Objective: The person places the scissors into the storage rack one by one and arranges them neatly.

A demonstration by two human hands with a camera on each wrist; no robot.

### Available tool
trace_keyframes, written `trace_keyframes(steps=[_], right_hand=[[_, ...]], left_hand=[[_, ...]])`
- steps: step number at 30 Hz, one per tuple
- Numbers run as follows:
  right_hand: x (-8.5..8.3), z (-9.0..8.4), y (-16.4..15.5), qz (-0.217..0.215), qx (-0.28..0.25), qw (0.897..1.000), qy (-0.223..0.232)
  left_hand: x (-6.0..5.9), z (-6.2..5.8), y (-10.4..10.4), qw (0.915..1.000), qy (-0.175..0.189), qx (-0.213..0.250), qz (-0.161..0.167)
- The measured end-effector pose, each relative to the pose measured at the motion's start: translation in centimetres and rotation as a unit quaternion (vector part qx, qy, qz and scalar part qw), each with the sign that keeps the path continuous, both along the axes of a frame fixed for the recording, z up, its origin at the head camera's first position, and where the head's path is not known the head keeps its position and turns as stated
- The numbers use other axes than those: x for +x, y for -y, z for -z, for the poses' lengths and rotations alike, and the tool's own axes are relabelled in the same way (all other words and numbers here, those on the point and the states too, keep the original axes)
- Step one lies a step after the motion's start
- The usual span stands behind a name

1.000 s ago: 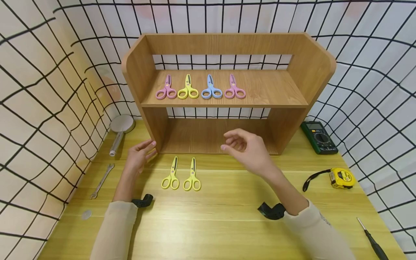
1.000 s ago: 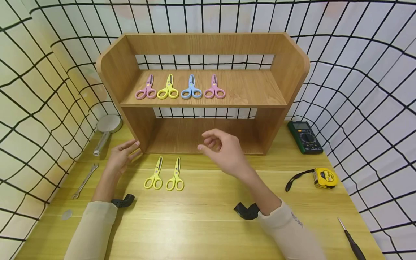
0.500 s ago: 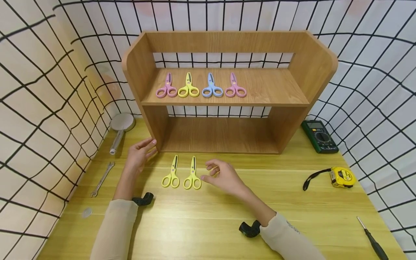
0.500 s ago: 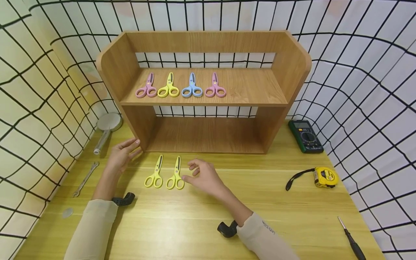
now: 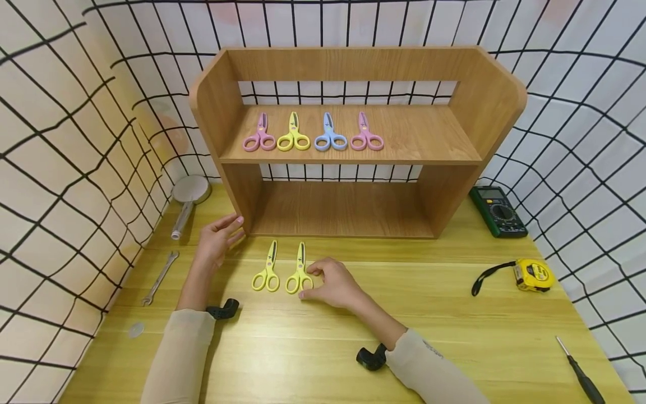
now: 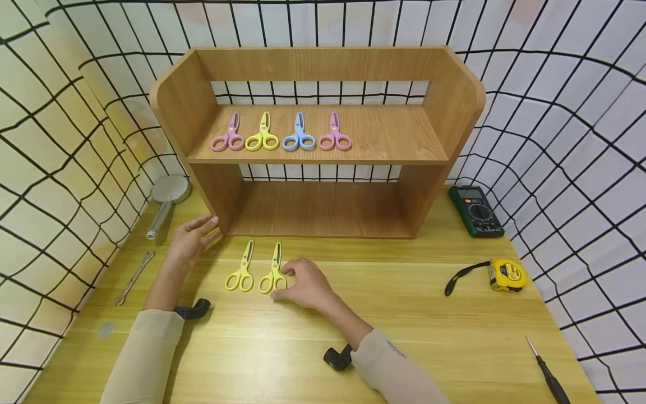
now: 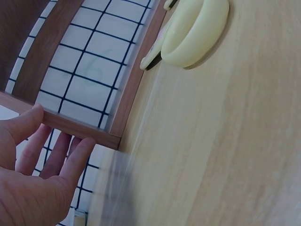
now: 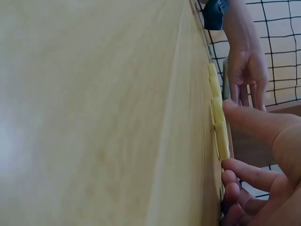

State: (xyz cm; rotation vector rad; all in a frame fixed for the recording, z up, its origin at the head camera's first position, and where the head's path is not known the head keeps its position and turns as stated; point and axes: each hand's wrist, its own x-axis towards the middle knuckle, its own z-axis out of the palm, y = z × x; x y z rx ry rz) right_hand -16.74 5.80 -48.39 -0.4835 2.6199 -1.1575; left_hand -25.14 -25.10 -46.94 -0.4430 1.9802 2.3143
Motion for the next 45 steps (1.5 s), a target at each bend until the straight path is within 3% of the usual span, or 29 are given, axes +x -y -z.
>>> trace_keyframes(steps=[9,17,22,25,30,35,40,45], right_hand=[[-0.2,0.0,0.5,0.034,0.001,0.999,-0.011],[-0.6,-0.2,-0.8,0.044,-0.111,0.991,0.065],[-0.4,-0.4,-2.0,0.041,-0.144,0.985,0.086],[-0.2,-1.4,-2.7,0.044,-0.164,0.980,0.102],[0.7,-5.2,-4.8,0.025,-0.196,0.975,0.098],[1.5,-10.9,-7.8,0.011,-0.224,0.974,0.039],[1.0,-16.3,-11.2,0.057,-0.208,0.975,-0.044],[-1.3,-20.6,-14.1,0.123,-0.177,0.972,-0.097]], left_hand=[[0.1,-0.1,0.0,1.0000,0.003,-0.006,0.005],[0.4,0.0,0.2,0.9999,0.007,-0.007,0.003],[0.6,0.2,0.3,0.9999,0.012,-0.007,0.003],[0.6,0.2,0.3,0.9999,0.012,-0.007,-0.002],[0.6,0.1,0.2,0.9999,0.011,-0.004,-0.004],[0.5,0.0,0.2,0.9999,0.009,-0.010,-0.005],[0.5,-0.2,0.1,0.9998,0.010,-0.014,-0.002],[0.3,-0.3,-0.2,1.0000,0.005,-0.004,0.004]])
